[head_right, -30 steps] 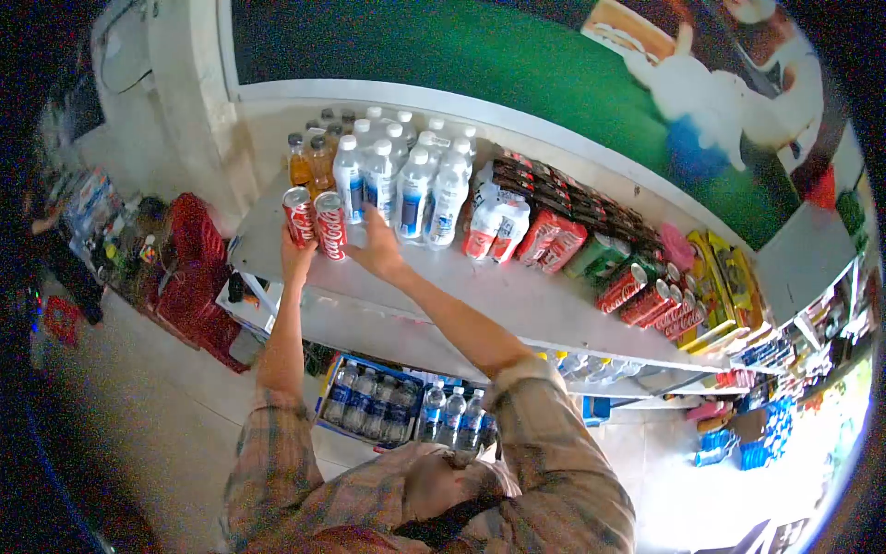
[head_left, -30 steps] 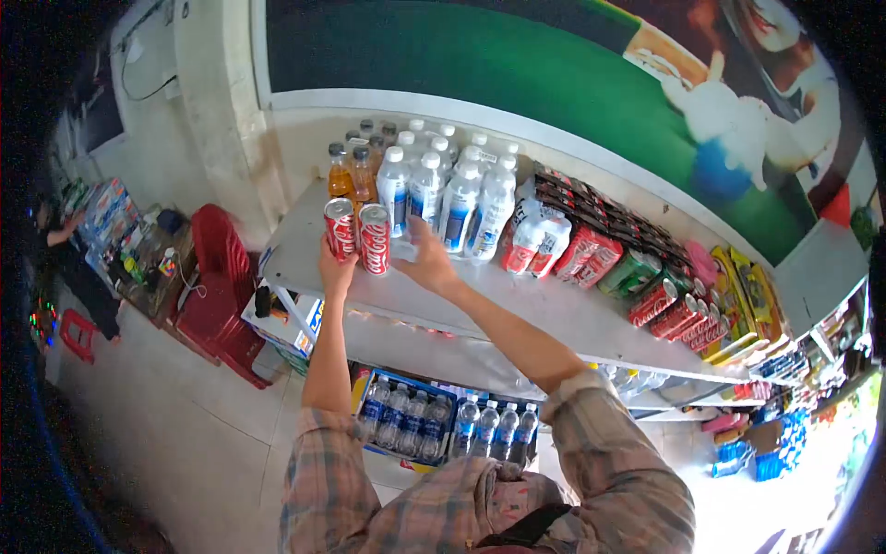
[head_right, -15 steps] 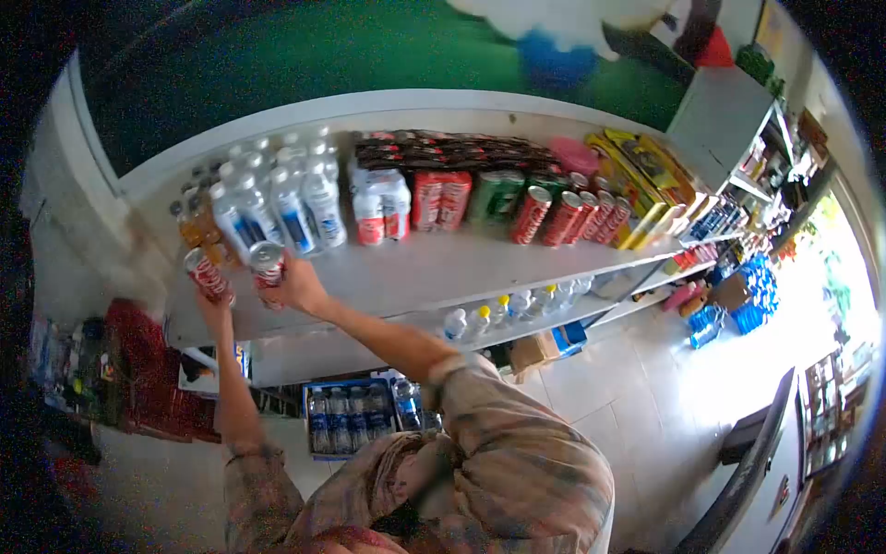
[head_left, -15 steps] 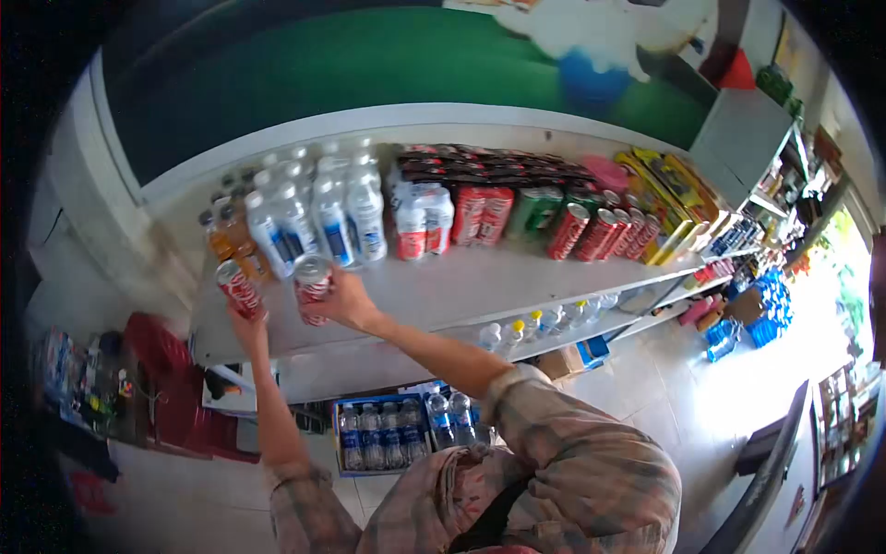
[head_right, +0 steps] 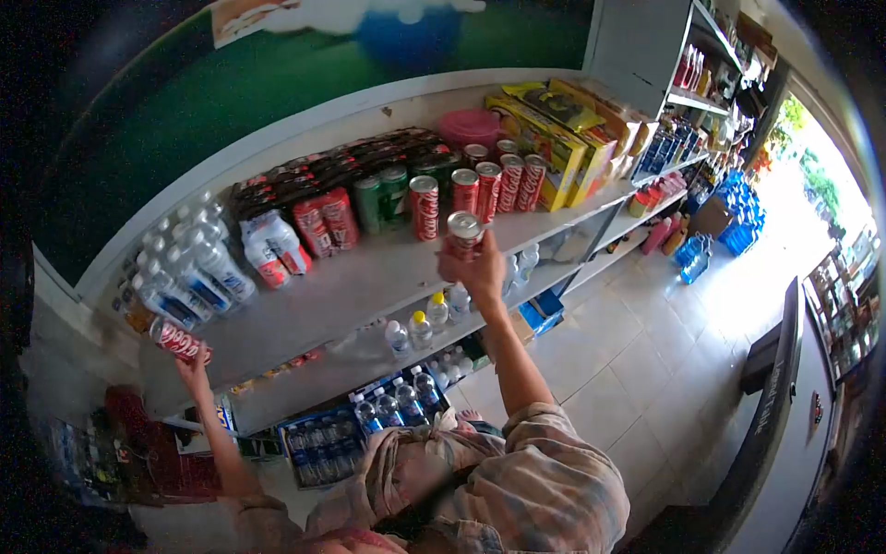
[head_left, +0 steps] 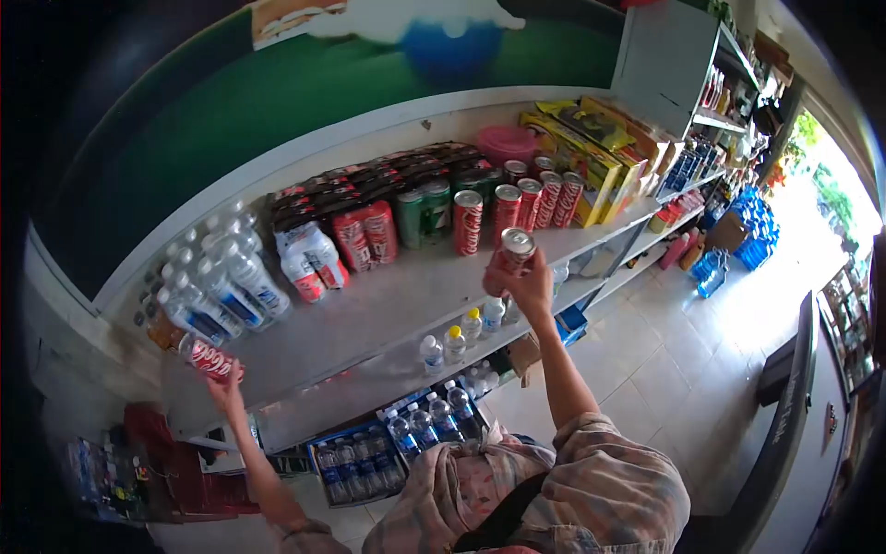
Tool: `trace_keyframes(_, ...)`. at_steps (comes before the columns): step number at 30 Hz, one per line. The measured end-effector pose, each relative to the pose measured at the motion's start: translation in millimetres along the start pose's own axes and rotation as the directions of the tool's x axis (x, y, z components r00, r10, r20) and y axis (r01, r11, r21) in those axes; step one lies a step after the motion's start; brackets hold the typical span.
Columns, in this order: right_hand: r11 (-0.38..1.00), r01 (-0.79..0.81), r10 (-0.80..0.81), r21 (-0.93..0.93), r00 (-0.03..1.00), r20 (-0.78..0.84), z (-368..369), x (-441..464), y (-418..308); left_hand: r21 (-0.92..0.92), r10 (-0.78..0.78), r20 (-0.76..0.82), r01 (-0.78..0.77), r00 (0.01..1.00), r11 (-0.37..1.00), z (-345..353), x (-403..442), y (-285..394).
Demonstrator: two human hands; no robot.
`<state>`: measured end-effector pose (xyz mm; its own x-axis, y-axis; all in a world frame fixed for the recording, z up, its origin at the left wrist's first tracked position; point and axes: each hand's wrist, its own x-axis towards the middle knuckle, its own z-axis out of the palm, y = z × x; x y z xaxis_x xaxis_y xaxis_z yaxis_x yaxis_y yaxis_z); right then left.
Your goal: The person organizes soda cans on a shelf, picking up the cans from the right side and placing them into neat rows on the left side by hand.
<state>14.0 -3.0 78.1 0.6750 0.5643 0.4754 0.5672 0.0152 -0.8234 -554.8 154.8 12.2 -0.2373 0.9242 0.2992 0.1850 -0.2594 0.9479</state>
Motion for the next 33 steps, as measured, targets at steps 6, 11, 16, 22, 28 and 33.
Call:
trace_keyframes(6, 0.998, -0.009, 0.005, -0.07, 0.998, -0.066, -40, 58, 44, -0.263, 0.057, 0.355, 0.042, 0.933, 0.964, 189, -105, 110)
trace_keyframes(11, 0.997, 0.004, -0.006, -0.071, 0.999, -0.038, -47, 99, 79, -0.241, 0.1, 0.501, 0.028, 0.859, 0.97, 319, -125, 83)
trace_keyframes(16, 1.0, 0.02, -0.02, -0.001, 1.0, 0.015, -45, 124, 100, -0.32, 0.083, 0.498, 0.094, 0.863, 0.943, 409, -132, 81)
trace_keyframes(22, 0.999, 0.005, -0.001, -0.033, 0.992, 0.128, -30, 134, 127, -0.077, 0.154, 0.339, -0.135, 0.928, 0.988, 442, -141, 85)
trace_keyframes(28, 0.998, 0.034, -0.041, 0.056, 0.989, 0.142, -37, 128, 95, 0.076, 0.026, 0.311, -0.052, 0.95, 0.996, 450, -147, 94)
trace_keyframes(33, 0.995, 0.029, -0.043, 0.095, 0.988, 0.149, -33, 114, 115, 0.028, 0.127, 0.298, -0.142, 0.946, 0.989, 452, -150, 96)
